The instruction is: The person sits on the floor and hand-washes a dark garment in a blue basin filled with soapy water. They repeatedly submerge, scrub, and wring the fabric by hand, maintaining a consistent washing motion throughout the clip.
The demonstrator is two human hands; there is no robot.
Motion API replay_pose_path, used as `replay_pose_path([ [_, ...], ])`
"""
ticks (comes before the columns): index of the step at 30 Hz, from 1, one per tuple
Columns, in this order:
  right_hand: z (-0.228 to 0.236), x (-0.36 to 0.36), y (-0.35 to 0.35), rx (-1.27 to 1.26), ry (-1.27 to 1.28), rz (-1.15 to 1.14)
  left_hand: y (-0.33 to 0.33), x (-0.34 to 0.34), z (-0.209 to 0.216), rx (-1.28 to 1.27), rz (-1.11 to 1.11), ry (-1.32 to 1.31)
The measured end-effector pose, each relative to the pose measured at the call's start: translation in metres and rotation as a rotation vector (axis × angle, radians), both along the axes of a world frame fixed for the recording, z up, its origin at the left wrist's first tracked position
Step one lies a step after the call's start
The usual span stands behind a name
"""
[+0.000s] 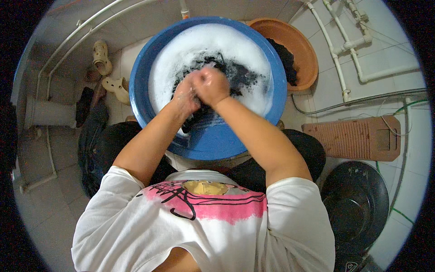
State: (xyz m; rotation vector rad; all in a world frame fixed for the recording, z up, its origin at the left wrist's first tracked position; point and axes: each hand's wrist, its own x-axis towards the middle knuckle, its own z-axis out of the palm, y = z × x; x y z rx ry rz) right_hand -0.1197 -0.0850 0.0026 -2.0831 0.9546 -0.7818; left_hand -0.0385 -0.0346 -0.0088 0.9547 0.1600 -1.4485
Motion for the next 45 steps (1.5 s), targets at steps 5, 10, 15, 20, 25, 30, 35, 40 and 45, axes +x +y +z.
replay_pose_path([
  [5,0.011,0.009,0.029,-0.190,-0.093,0.165,0.012,0.008,-0.049,-0.307,0.009,-0.197],
  [10,-0.001,0.009,0.016,-0.195,-0.215,0.210,0.014,-0.003,-0.039,-0.370,0.104,0.155],
  [15,-0.004,0.003,0.012,-0.105,-0.054,0.026,0.006,-0.004,-0.023,-0.232,0.057,-0.029],
  [20,0.013,0.008,0.032,-0.206,-0.169,0.198,0.012,0.018,-0.068,-0.474,0.026,0.127],
  [25,-0.037,-0.037,-0.067,-0.165,0.217,-0.239,0.010,-0.014,0.047,0.160,-0.487,-0.441],
  [30,-0.076,-0.078,-0.094,0.116,0.472,-0.128,0.001,0.006,0.005,-0.067,-0.187,-0.122],
  [35,-0.113,-0.097,-0.099,0.250,0.744,0.086,-0.005,0.035,-0.010,-0.123,0.152,0.216],
  [40,-0.089,-0.063,-0.089,0.320,0.175,-0.162,-0.001,0.033,-0.025,-0.126,0.016,0.210],
  [45,-0.018,0.013,-0.006,0.109,-0.367,0.119,-0.004,0.027,-0.038,0.014,0.051,0.042],
])
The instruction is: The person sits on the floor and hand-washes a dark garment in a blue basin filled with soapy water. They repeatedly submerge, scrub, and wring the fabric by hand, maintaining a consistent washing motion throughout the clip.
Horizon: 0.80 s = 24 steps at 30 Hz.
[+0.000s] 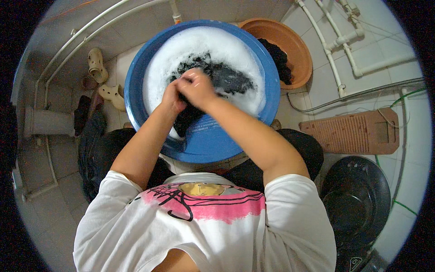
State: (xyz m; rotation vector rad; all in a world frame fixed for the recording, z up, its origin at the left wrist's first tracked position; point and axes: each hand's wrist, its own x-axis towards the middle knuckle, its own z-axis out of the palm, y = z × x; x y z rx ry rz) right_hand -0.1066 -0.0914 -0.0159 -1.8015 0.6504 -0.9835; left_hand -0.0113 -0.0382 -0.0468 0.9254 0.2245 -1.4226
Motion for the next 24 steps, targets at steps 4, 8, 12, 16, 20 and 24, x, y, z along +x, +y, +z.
replay_pose_path([
  [4,0.053,-0.004,0.055,-0.182,0.219,0.237,0.029,0.001,-0.019,-0.311,-0.160,-0.832],
  [8,0.015,-0.005,0.009,-0.178,0.313,-0.267,0.006,-0.034,0.052,-0.034,-0.005,0.041],
  [12,0.042,-0.002,0.039,-0.220,0.280,-0.152,0.023,-0.024,0.011,-0.260,-0.077,-0.055],
  [16,0.029,0.006,0.059,-0.193,0.177,-0.001,0.028,-0.020,-0.018,-0.492,0.014,-0.150],
  [20,0.009,-0.018,-0.010,-0.093,0.467,-0.321,0.013,-0.031,0.062,-0.066,-0.097,0.055],
  [24,-0.016,-0.057,-0.058,-0.206,0.756,-0.244,0.000,-0.011,0.052,-0.077,0.052,-0.145],
])
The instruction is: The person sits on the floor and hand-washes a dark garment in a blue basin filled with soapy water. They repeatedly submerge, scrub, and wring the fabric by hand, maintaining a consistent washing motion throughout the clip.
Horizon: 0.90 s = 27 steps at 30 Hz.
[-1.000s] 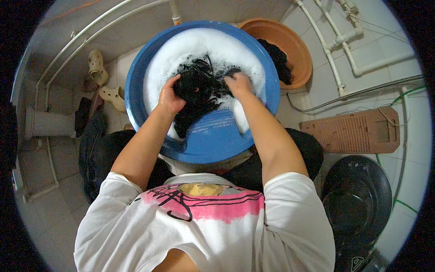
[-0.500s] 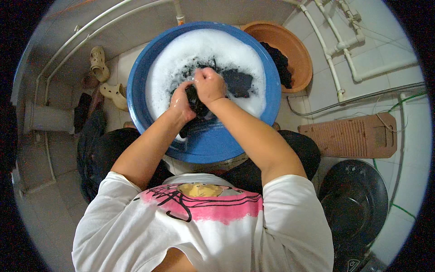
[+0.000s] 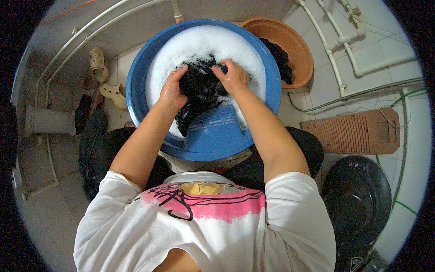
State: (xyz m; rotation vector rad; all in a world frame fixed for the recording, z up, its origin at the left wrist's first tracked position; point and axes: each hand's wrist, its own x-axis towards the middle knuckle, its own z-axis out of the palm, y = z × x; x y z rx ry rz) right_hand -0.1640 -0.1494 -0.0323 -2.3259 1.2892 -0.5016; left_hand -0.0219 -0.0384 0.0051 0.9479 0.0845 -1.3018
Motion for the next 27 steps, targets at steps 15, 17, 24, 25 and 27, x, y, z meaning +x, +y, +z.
replay_pose_path([
  [15,0.022,0.058,0.077,0.147,-0.584,0.468,0.004,0.019,-0.061,-0.049,-0.023,0.173],
  [17,0.050,0.059,0.108,0.271,-0.739,0.430,0.015,0.010,-0.048,-0.157,-0.034,0.101],
  [24,0.031,0.052,0.073,-0.104,-0.510,0.211,0.007,-0.017,0.003,0.220,-0.019,-0.062],
  [25,0.027,0.050,0.060,0.007,-0.476,0.043,0.007,-0.016,0.007,0.299,-0.016,-0.078],
  [27,0.019,0.035,0.025,0.084,-0.239,-0.091,0.004,-0.012,0.013,0.111,-0.095,-0.016],
])
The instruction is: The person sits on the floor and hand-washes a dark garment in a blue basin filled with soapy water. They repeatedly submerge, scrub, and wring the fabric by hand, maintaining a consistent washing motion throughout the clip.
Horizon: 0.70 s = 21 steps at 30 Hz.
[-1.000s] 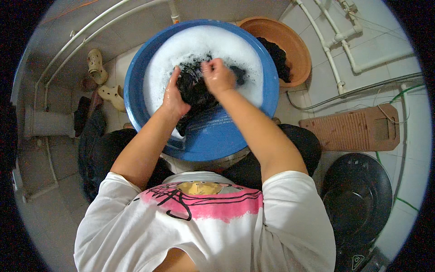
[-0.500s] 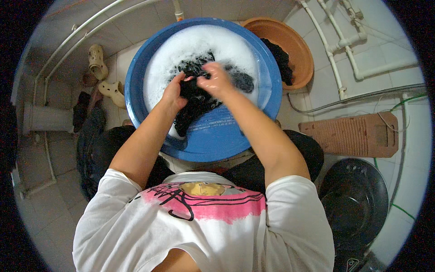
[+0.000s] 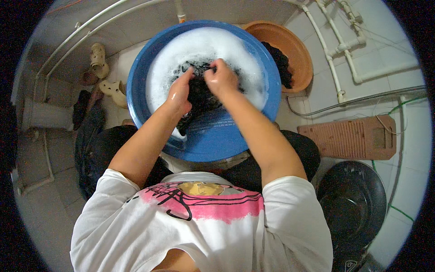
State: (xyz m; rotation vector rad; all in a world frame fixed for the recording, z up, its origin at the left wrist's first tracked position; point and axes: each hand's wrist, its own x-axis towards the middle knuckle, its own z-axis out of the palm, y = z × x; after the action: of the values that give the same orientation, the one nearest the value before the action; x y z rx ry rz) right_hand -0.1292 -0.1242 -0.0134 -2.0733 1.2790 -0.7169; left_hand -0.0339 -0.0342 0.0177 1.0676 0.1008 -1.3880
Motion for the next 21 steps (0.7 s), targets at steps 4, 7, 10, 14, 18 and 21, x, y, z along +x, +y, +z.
replay_pose_path([
  [4,0.010,-0.037,-0.039,-0.318,1.033,0.276,0.005,0.001,0.003,-0.512,-0.493,-0.706],
  [7,-0.006,-0.034,-0.047,-0.087,0.798,0.308,0.017,-0.017,0.001,-0.533,-0.923,-0.515],
  [10,-0.001,-0.012,-0.024,0.229,0.638,0.317,0.003,0.001,-0.027,-0.415,-0.604,-0.659],
  [14,-0.013,-0.004,0.019,-0.063,0.750,0.467,-0.008,0.039,-0.044,0.033,-0.152,-0.532],
  [18,-0.017,0.007,0.001,0.587,0.059,0.347,-0.004,0.044,-0.089,0.154,-0.131,-0.138],
  [21,0.025,0.023,0.023,0.777,-0.736,0.291,-0.004,0.045,-0.087,0.158,-0.286,0.051],
])
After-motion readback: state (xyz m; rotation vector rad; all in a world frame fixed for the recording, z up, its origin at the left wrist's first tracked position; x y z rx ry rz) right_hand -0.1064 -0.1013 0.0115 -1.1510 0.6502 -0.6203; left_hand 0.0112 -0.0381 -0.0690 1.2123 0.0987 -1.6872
